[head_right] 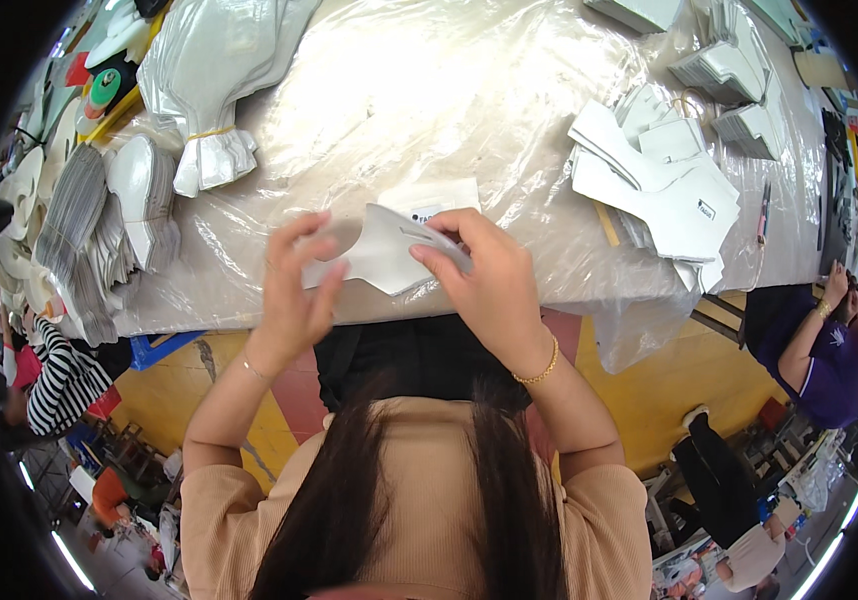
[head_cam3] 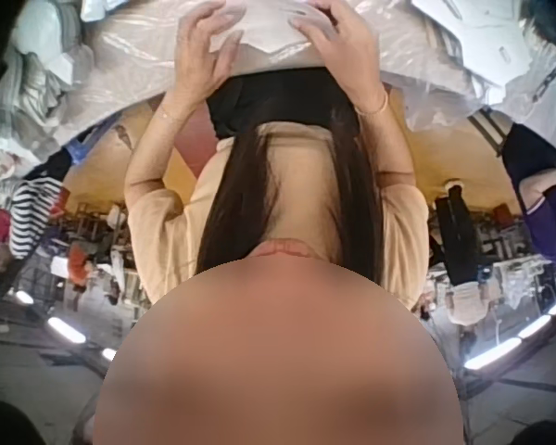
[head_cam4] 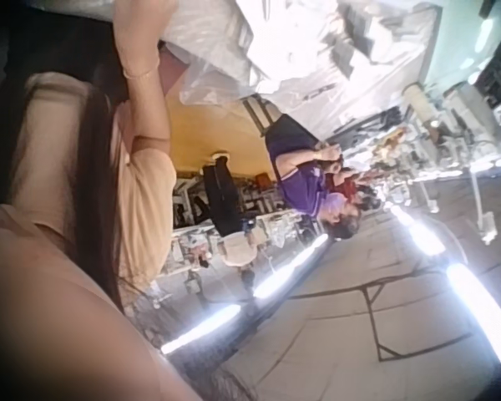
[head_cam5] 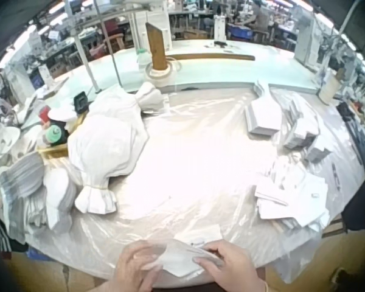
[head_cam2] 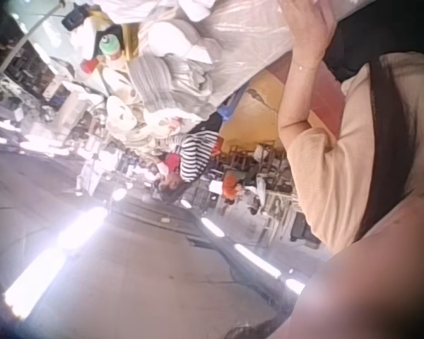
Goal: The person repeatedly picks up white paper pieces, folds them along pre-scored lines, and places them into a stack. The person handles each piece one at a time, aligning edges and pressing folds to create a neat pile.
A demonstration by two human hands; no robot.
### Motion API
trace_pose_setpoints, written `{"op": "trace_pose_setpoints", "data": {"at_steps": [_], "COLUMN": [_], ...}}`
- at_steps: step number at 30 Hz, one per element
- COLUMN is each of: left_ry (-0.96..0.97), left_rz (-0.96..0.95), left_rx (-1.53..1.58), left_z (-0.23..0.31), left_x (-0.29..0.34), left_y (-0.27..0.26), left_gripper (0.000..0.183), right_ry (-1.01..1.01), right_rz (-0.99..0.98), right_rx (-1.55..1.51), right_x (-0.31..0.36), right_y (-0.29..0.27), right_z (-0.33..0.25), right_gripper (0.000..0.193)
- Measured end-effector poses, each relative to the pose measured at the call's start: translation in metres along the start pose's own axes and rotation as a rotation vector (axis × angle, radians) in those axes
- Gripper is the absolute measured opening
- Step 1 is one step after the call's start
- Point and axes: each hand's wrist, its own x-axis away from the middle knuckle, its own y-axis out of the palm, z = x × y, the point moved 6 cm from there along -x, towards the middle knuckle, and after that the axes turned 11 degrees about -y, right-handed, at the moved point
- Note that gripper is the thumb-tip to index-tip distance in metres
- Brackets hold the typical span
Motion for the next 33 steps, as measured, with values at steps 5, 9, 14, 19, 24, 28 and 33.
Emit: {"op": "trace_pose_setpoints", "data": {"at_steps": [5, 9, 14, 19, 24, 28, 33], "left_ry": [0.064, 0.035, -0.013, -0.025, -0.225, -0.263, -0.413], "left_rz": [-0.190, -0.318, -0.351, -0.372, -0.179, -0.159, -0.681], "left_rx": [-0.231, -0.533, -0.603, -0.542, -0.011, 0.159, 0.101], "left_z": [0.000, -0.002, -0.002, 0.002, 0.001, -0.004, -0.012], "left_x": [0.042, 0.045, 0.044, 0.041, 0.013, -0.037, -0.086], "left_y": [0.032, 0.047, 0.051, 0.048, 0.012, 0.002, 0.032], "left_gripper": [0.066, 0.074, 0.077, 0.071, 0.046, 0.022, 0.027], "right_ry": [0.058, 0.105, 0.106, 0.041, -0.027, -0.243, -0.367], "right_rz": [0.004, 0.014, 0.010, 0.031, -0.034, -0.048, -0.093], "right_rx": [0.007, -0.030, -0.037, -0.026, 0.138, 0.146, 0.162], "right_x": [-0.006, -0.009, -0.008, -0.009, -0.004, 0.003, 0.013], "right_y": [-0.002, -0.002, -0.001, -0.002, -0.003, 0.005, 0.015], "right_z": [0.012, 0.020, 0.024, 0.020, 0.007, -0.007, -0.011], "right_gripper": [0.018, 0.016, 0.017, 0.015, 0.017, 0.024, 0.026]}}
